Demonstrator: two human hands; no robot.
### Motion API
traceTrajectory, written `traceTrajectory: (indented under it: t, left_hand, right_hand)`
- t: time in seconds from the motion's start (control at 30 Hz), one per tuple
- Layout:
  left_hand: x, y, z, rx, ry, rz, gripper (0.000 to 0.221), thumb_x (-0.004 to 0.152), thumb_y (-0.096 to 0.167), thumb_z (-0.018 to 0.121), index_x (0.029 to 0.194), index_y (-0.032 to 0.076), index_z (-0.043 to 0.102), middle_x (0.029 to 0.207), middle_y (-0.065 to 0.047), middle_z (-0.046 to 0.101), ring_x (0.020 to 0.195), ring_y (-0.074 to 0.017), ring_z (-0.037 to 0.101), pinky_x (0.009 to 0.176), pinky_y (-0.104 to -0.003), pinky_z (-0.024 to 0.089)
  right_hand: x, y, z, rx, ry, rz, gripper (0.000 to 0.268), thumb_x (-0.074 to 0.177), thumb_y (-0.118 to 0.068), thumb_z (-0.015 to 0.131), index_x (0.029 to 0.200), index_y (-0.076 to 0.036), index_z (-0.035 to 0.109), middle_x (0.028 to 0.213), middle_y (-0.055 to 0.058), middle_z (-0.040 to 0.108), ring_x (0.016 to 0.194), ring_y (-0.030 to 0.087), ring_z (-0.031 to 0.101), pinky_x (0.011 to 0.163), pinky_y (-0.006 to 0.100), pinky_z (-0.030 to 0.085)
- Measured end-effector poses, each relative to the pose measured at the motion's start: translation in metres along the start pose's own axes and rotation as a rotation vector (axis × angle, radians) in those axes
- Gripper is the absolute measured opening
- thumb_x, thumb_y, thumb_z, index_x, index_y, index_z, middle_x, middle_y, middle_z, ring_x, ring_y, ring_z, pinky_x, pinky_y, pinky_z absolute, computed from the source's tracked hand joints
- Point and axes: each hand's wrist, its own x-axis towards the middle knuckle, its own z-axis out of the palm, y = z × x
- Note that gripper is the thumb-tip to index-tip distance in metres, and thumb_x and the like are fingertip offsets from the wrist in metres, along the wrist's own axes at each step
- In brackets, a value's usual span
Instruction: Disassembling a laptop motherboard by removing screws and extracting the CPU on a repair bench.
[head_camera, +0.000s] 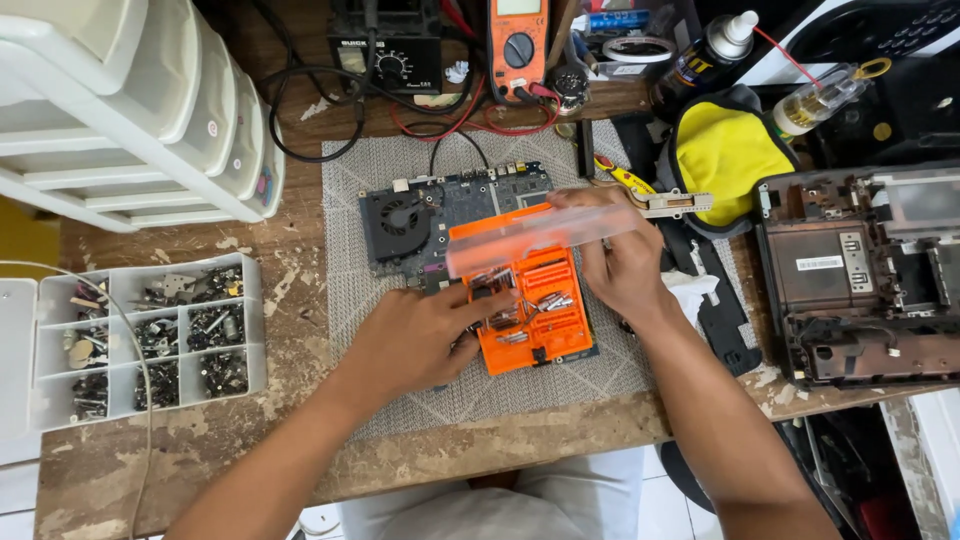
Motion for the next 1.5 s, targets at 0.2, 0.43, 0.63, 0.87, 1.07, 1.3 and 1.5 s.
traceTrajectory:
  t: [0.2, 0.43, 0.63, 0.87, 1.07, 1.3, 1.5]
  left_hand:
    - [-0.009, -0.016, 0.033, 0.144, 0.044, -0.085, 0.052, 0.077, 0.017, 0.058, 0.128, 0.022, 0.067, 0.071, -0.003, 0.065, 0.038, -0.0227, 0.062, 0.049, -0.036, 0.056]
    - [-0.008, -0.017, 0.030, 0.167, 0.085, -0.051, 0.049, 0.076, 0.017, 0.060, 0.124, 0.021, 0.070, 0.073, -0.003, 0.066, 0.039, -0.0204, 0.063, 0.051, -0.035, 0.057]
    - [-0.004, -0.008, 0.017, 0.150, 0.141, -0.022, 0.052, 0.074, 0.016, 0.062, 0.124, 0.021, 0.073, 0.071, -0.004, 0.066, 0.037, -0.0211, 0.061, 0.052, -0.036, 0.058]
    - [0.001, 0.004, 0.006, 0.107, 0.006, -0.006, 0.057, 0.077, 0.015, 0.059, 0.131, 0.024, 0.070, 0.074, -0.005, 0.069, 0.037, -0.0196, 0.062, 0.048, -0.034, 0.057]
    - [0.001, 0.000, 0.007, 0.098, -0.002, -0.001, 0.052, 0.078, 0.015, 0.060, 0.128, 0.024, 0.072, 0.074, -0.005, 0.069, 0.037, -0.0197, 0.062, 0.048, -0.034, 0.057]
    - [0.001, 0.000, 0.009, 0.093, 0.043, 0.000, 0.043, 0.079, 0.017, 0.060, 0.119, 0.021, 0.076, 0.073, -0.004, 0.068, 0.035, -0.0190, 0.060, 0.046, -0.033, 0.055]
    - [0.005, -0.007, 0.027, 0.118, 0.190, -0.048, 0.029, 0.091, 0.030, 0.066, 0.116, 0.020, 0.076, 0.072, -0.002, 0.067, 0.037, -0.0166, 0.060, 0.042, -0.029, 0.052]
  right_hand:
    - [-0.013, 0.007, 0.012, 0.020, -0.001, 0.055, 0.014, 0.102, 0.008, 0.056, 0.098, 0.009, 0.069, 0.098, 0.021, 0.072, 0.090, 0.043, 0.074, 0.082, 0.050, 0.060]
    - [-0.015, 0.008, 0.008, 0.018, -0.011, 0.065, 0.013, 0.102, 0.007, 0.058, 0.097, 0.007, 0.071, 0.097, 0.020, 0.072, 0.088, 0.040, 0.074, 0.081, 0.046, 0.060]
    - [-0.013, 0.007, 0.008, -0.003, -0.013, 0.064, 0.014, 0.103, 0.003, 0.060, 0.096, 0.007, 0.071, 0.098, 0.019, 0.073, 0.088, 0.039, 0.075, 0.081, 0.046, 0.061]
    - [-0.010, 0.004, 0.004, 0.011, -0.038, 0.118, 0.017, 0.103, 0.005, 0.057, 0.100, 0.002, 0.074, 0.097, 0.016, 0.074, 0.088, 0.036, 0.075, 0.080, 0.043, 0.061]
    - [-0.013, 0.008, 0.004, 0.014, -0.041, 0.105, 0.017, 0.104, 0.006, 0.057, 0.100, 0.003, 0.074, 0.098, 0.017, 0.074, 0.087, 0.036, 0.075, 0.080, 0.043, 0.061]
    - [-0.012, 0.006, 0.004, -0.030, -0.051, 0.110, 0.016, 0.104, 0.007, 0.058, 0.099, 0.004, 0.074, 0.098, 0.018, 0.074, 0.088, 0.039, 0.074, 0.079, 0.044, 0.060]
    - [-0.007, 0.000, 0.003, -0.049, -0.068, 0.151, 0.014, 0.104, 0.001, 0.060, 0.099, 0.003, 0.074, 0.091, 0.015, 0.073, 0.080, 0.036, 0.073, 0.072, 0.040, 0.059]
